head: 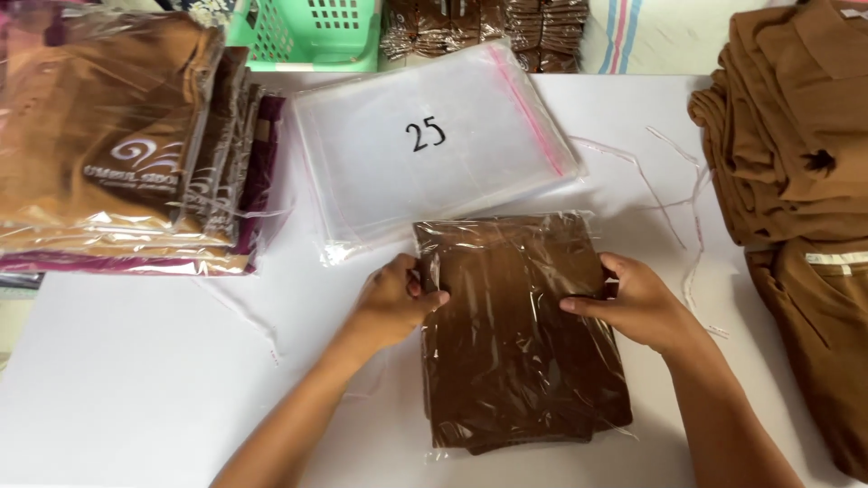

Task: Packing folded brown shirts into clear plastic sleeves at a packaging station.

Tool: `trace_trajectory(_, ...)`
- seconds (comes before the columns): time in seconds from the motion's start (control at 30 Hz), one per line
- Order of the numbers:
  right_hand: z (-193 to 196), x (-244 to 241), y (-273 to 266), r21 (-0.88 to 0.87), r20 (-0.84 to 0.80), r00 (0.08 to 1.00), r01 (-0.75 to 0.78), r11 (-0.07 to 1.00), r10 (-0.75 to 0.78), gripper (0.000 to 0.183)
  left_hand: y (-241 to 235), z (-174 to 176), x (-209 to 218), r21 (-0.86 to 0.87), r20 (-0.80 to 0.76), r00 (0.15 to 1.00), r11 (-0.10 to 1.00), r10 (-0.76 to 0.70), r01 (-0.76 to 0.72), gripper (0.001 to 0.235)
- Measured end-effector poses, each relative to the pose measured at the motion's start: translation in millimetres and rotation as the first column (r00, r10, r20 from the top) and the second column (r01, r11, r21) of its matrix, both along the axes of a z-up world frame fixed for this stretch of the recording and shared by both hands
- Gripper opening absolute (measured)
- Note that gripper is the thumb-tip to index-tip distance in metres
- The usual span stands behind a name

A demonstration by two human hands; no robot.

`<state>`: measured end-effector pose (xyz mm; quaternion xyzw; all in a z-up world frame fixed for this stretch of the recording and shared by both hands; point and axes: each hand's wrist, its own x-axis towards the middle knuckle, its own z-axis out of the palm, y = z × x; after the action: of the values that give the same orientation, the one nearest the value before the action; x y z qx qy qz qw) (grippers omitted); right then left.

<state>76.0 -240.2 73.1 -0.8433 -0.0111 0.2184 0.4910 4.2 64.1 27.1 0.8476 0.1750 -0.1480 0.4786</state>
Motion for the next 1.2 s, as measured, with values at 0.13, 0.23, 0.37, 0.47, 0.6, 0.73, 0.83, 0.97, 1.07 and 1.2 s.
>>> trace_trajectory(0.13,5,-3,1,0.164,0.013,1.0,0.01,0.986,-0.013,0.052,0,-5,-7,-0.187,0.232,0.972,0.982,0.023,0.022,0.041)
trace_trajectory(0.23,3,1,-5,0.277,0.037,0.998,0.042,0.96,-0.054,0.055,3,10,-4,-0.309,0.242,0.97,0.95,0.036,0.042,0.042)
trace_trajectory(0.37,35,-6,-6,0.187,0.129,0.984,0.1,0.977,-0.126,0.075,-1,48,-7,-0.308,0.384,0.921,0.949,0.064,0.062,0.035)
trace_trajectory(0.47,50,-14,-10,0.262,0.358,0.918,0.077,0.962,-0.171,0.061,-2,84,-12,-0.26,0.609,0.791,0.957,0.06,0.128,0.028)
trace_trajectory(0.6,58,-29,-9,0.205,0.72,0.671,0.034,0.978,-0.174,0.015,6,92,-25,0.033,0.807,0.586,0.995,-0.08,0.09,0.02)
trace_trajectory(0.73,5,-31,-34,0.083,0.851,0.518,0.018,0.996,-0.081,0.02,17,70,-37,0.114,0.92,0.331,0.952,-0.21,0.286,0.015)
trace_trajectory(0.83,-8,-46,-30,0.102,0.864,0.496,-0.346,0.933,0.09,0.058,30,27,-45,0.254,0.905,0.233,0.892,-0.355,0.373,0.03)
trace_trajectory(0.97,-21,-62,-31,0.051,0.839,0.531,-0.293,0.955,0.118,0.027,31,21,-58,0.347,0.862,0.209,0.839,-0.461,0.418,0.034)
trace_trajectory(1.07,-23,-62,-36,-0.028,0.844,0.506,-0.286,0.958,0.176,0.022,34,31,-63,0.458,0.792,0.196,0.776,-0.577,0.433,0.03)
trace_trajectory(1.2,-22,-62,-47,-0.156,0.777,0.513,-0.404,0.901,0.364,0.029,45,17,-70,0.708,0.55,0.171,0.565,-0.818,0.424,0.047)
